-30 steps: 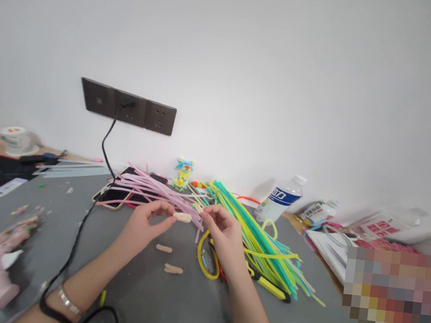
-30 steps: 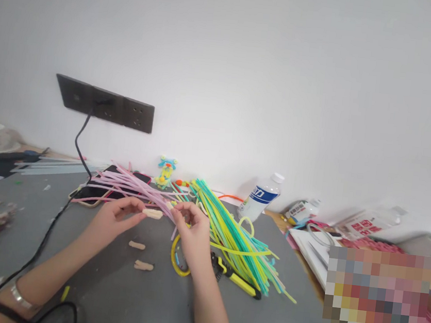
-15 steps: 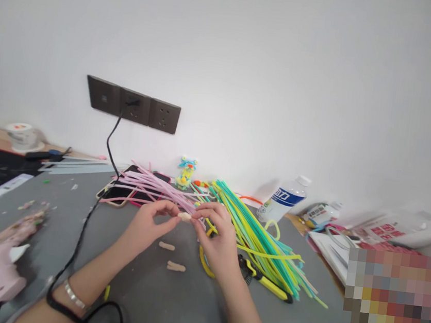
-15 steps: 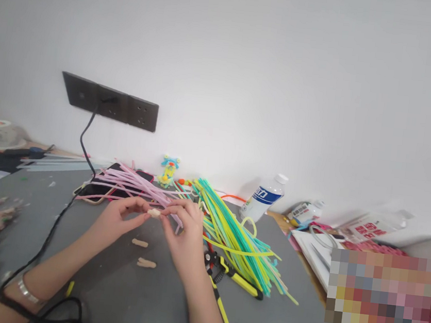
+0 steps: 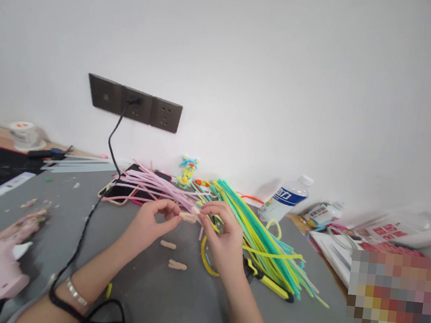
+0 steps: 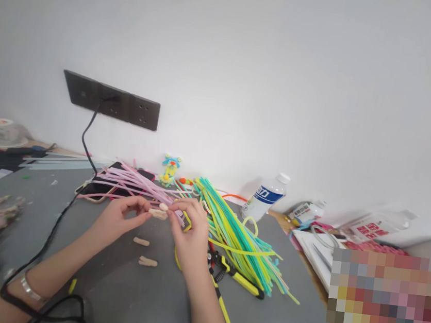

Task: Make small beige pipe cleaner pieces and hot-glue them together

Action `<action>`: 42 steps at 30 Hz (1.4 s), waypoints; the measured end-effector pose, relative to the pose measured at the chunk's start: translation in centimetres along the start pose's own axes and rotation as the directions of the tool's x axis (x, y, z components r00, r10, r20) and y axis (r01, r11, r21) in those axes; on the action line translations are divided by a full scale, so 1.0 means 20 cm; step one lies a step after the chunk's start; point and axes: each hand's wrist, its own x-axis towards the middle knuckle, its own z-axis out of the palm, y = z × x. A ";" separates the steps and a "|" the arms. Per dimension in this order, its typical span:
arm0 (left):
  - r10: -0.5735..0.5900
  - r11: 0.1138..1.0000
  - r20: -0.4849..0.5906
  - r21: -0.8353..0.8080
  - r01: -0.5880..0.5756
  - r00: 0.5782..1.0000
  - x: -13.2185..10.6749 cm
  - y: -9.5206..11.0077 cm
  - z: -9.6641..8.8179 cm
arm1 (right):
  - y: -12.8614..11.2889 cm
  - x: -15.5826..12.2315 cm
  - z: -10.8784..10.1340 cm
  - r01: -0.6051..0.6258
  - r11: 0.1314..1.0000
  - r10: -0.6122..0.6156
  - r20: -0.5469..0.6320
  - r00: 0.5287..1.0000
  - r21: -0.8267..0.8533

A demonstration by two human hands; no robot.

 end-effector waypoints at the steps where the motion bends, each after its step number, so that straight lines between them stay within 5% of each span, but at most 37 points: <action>1: -0.003 1.000 0.001 -0.005 0.003 1.000 0.00 0.00 0.00 | 0.00 0.00 0.00 -0.016 0.999 0.017 -0.030 0.999 0.039; 11: -0.028 0.998 -0.029 -0.048 0.026 0.999 0.00 -0.03 -0.01 | 0.03 0.01 -0.02 -0.225 0.955 0.249 -0.110 0.962 0.192; 19: -0.008 0.999 -0.019 -0.049 0.007 1.000 0.00 -0.02 0.00 | -0.02 0.01 -0.01 -0.001 1.000 0.001 0.000 1.000 0.017; 26: -0.014 0.999 -0.019 -0.036 0.013 1.000 0.00 -0.02 0.00 | 0.01 -0.01 0.01 -0.147 0.976 0.157 -0.052 0.986 0.160; 32: -0.012 0.999 -0.029 -0.038 0.011 1.000 0.00 -0.01 0.00 | 0.03 0.03 -0.02 -0.370 0.718 0.448 0.015 0.894 0.590; 42: 0.021 1.000 -0.030 -0.006 -0.021 0.999 0.01 -0.03 -0.01 | 0.00 0.06 -0.05 -0.490 0.513 0.441 0.274 0.855 0.705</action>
